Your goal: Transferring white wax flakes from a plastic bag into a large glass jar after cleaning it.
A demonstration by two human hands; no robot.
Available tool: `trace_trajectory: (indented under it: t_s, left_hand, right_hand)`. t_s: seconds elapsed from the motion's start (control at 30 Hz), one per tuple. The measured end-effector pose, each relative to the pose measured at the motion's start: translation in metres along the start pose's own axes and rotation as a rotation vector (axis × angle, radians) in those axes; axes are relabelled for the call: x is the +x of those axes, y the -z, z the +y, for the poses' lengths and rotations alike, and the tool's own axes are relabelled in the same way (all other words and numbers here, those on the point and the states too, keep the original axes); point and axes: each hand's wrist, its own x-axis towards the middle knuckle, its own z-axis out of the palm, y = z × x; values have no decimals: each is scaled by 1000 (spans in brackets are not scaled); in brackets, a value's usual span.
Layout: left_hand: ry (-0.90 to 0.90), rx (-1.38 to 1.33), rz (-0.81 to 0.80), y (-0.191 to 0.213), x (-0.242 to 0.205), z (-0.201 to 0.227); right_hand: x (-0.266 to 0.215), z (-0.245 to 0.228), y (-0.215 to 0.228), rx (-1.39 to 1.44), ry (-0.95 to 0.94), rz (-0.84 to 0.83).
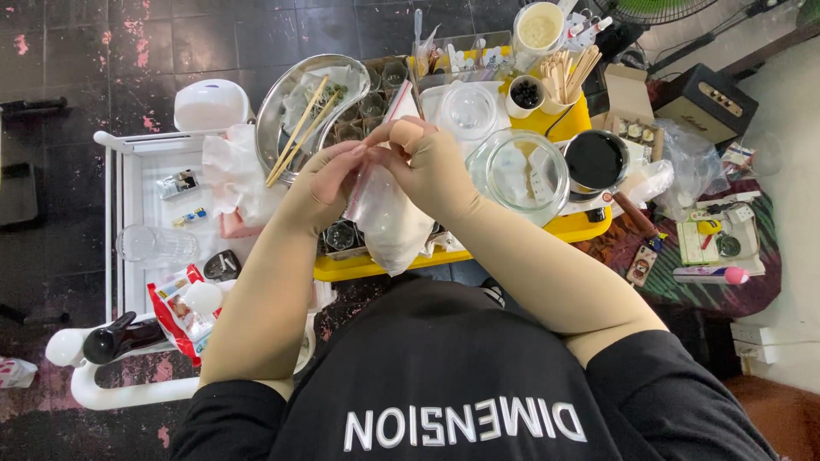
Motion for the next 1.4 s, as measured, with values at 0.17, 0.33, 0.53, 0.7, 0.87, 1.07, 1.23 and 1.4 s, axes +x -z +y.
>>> trace_trajectory:
  t_s: [0.17, 0.33, 0.53, 0.7, 0.87, 1.07, 1.23, 1.4]
  left_hand:
    - [24, 62, -118, -11, -3, 8]
    - [-4, 210, -155, -7, -1, 7]
    - [-63, 331, -193, -11, -2, 5]
    - [-74, 333, -202, -18, -3, 7]
    - [-65, 373, -138, -20, -3, 8]
    - [-137, 346, -102, -22, -2, -1]
    - [-138, 402, -83, -26, -4, 1]
    - [-144, 401, -105, -27, -6, 2]
  right_hand:
    - [-17, 10, -17, 371, -284, 21]
    - [-21, 18, -20, 667, -367, 84]
    - [-24, 26, -10, 855, -550, 12]
    - [-26, 23, 3, 864, -554, -28]
    - [-23, 11, 18, 918, -550, -176]
    - [-26, 10, 18, 892, -501, -205]
    - [-30, 9, 21, 858, -542, -239]
    - [-28, 6, 25, 881, -500, -263]
